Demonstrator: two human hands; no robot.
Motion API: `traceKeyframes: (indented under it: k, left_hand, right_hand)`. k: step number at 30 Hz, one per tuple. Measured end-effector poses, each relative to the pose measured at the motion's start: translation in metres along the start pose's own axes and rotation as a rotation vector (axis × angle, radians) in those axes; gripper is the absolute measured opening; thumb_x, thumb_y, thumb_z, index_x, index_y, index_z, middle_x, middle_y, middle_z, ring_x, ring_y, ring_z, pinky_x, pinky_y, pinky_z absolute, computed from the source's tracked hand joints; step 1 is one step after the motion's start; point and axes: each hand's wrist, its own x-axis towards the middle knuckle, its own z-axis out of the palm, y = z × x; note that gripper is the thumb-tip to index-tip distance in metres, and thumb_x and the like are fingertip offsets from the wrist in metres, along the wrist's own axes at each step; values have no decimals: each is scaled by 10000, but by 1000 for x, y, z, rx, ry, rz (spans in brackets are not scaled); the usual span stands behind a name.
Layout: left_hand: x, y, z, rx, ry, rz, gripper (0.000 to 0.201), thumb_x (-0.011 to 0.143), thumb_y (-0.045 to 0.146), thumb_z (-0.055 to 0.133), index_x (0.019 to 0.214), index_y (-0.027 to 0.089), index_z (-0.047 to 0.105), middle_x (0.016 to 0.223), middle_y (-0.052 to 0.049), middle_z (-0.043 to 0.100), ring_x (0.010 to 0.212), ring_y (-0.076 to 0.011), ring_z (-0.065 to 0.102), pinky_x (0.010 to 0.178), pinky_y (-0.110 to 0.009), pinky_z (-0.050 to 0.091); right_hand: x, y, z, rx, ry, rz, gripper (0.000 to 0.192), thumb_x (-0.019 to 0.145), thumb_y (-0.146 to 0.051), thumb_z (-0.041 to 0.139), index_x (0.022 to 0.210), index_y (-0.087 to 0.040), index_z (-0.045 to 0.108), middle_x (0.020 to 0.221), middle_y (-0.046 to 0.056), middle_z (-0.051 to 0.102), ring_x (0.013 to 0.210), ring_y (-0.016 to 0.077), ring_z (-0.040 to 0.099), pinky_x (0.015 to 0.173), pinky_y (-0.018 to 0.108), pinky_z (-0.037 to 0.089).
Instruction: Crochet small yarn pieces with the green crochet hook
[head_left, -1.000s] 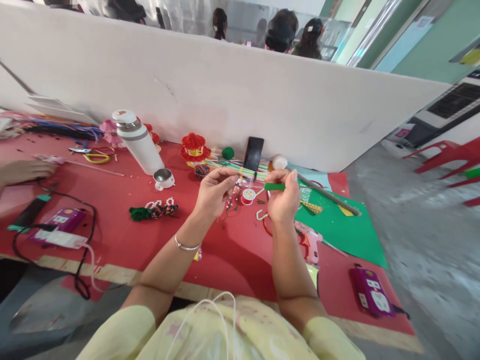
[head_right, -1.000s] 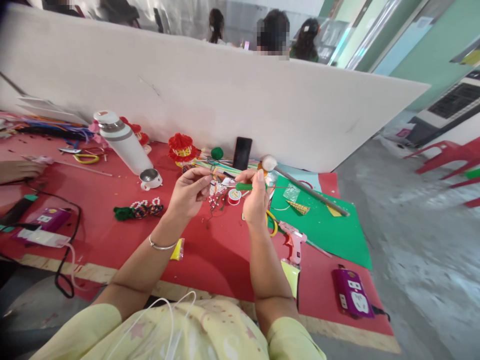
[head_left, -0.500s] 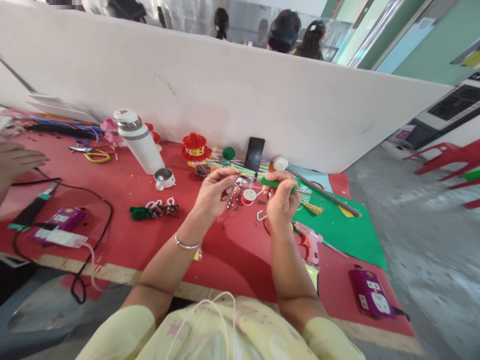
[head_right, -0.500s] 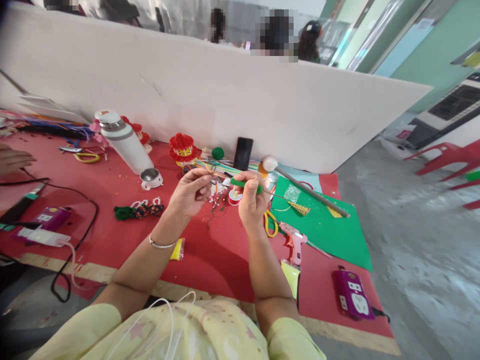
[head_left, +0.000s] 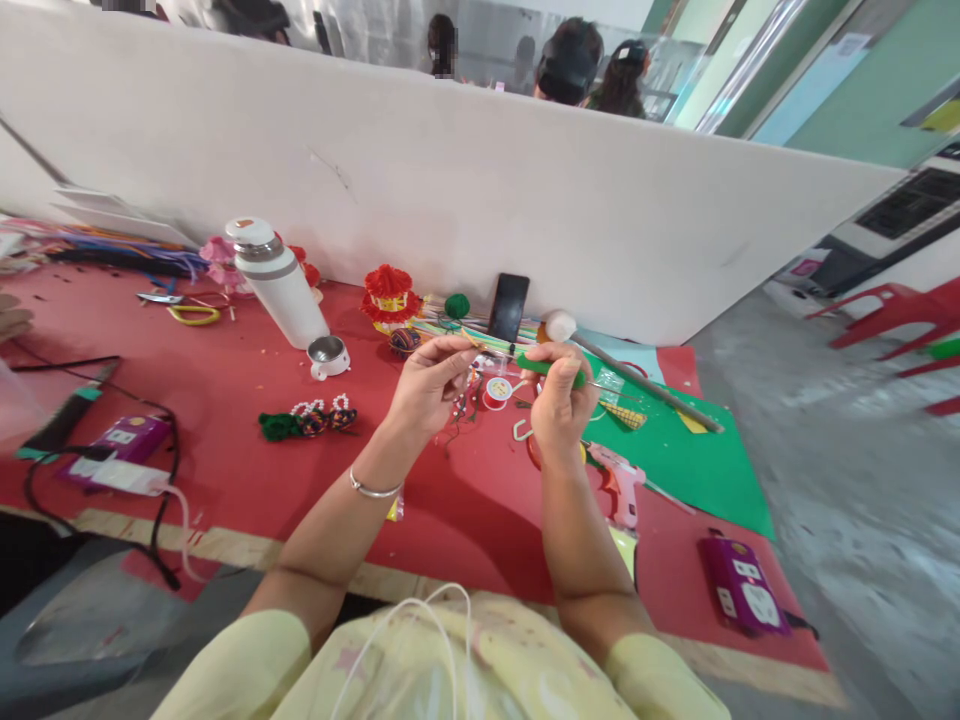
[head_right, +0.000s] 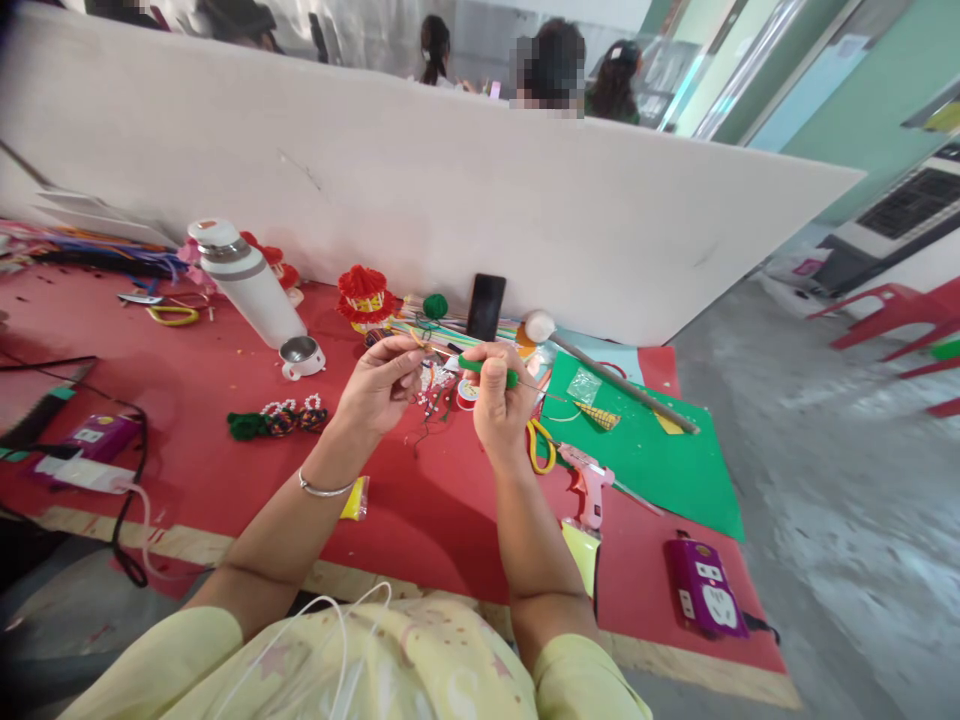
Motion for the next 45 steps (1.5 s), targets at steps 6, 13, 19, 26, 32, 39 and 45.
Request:
traceKeyframes:
  k: [6,13,19,26,32,39,45]
  left_hand:
    - [0,1,0,-19,3,-1,287,610,226,930,798,183,719,626,33,660,429,-19,391,376,-156,198]
    - [-1,0,2,26,18,54,299,622,250,940,815,167,728,794,-34,772,433,-6,405,379,-157,240]
    - [-1,-2,3,147,-27,122,325,657,335,947,861,173,752,652,6,679,415,-21,390,370,-183,238]
    - [-3,-2,2,210,-101,-38,386,756,508,857,787,144,732,597,-1,600,446,-52,458,384,-189,277]
    - [-2,-3,2,190,-91,-77,339,775,371,809,1035,167,731,505,59,527,376,-50,379,376,-183,245]
    - [-4,-7,-2,445,-42,200,567,784,298,829,1312,189,654,469,121,451,390,-48,329,412,-194,232]
    - [-12,-3,4,518,120,389,679,779,211,831,1419,226,605,466,128,432,428,-58,307,445,-216,264]
  right_hand:
    - [-2,5,-3,-64,-98,-169,445,991,-642,497,932,-282,750,895,50,743,796,211,697,779,409,569]
    - [-2,9,-3,-132,-208,-201,390,1003,-592,525,1129,-320,776,1034,56,812,939,239,774,846,430,619]
    - [0,8,8,-89,-191,-153,203,961,-412,679,1112,-325,784,1100,35,809,1028,223,767,959,435,623]
    - [0,13,4,7,-168,33,258,933,-463,702,1124,-313,788,1054,46,806,950,219,772,839,408,662]
    - [-1,9,6,133,-147,102,267,903,-487,733,1083,-300,795,937,30,801,771,181,745,750,376,653]
    - [0,5,3,102,-250,93,224,932,-447,709,1021,-265,805,851,31,796,732,185,751,744,364,636]
    - [-6,16,9,-303,-246,-459,218,963,-265,663,1146,-290,779,1028,60,820,933,211,768,875,383,623]
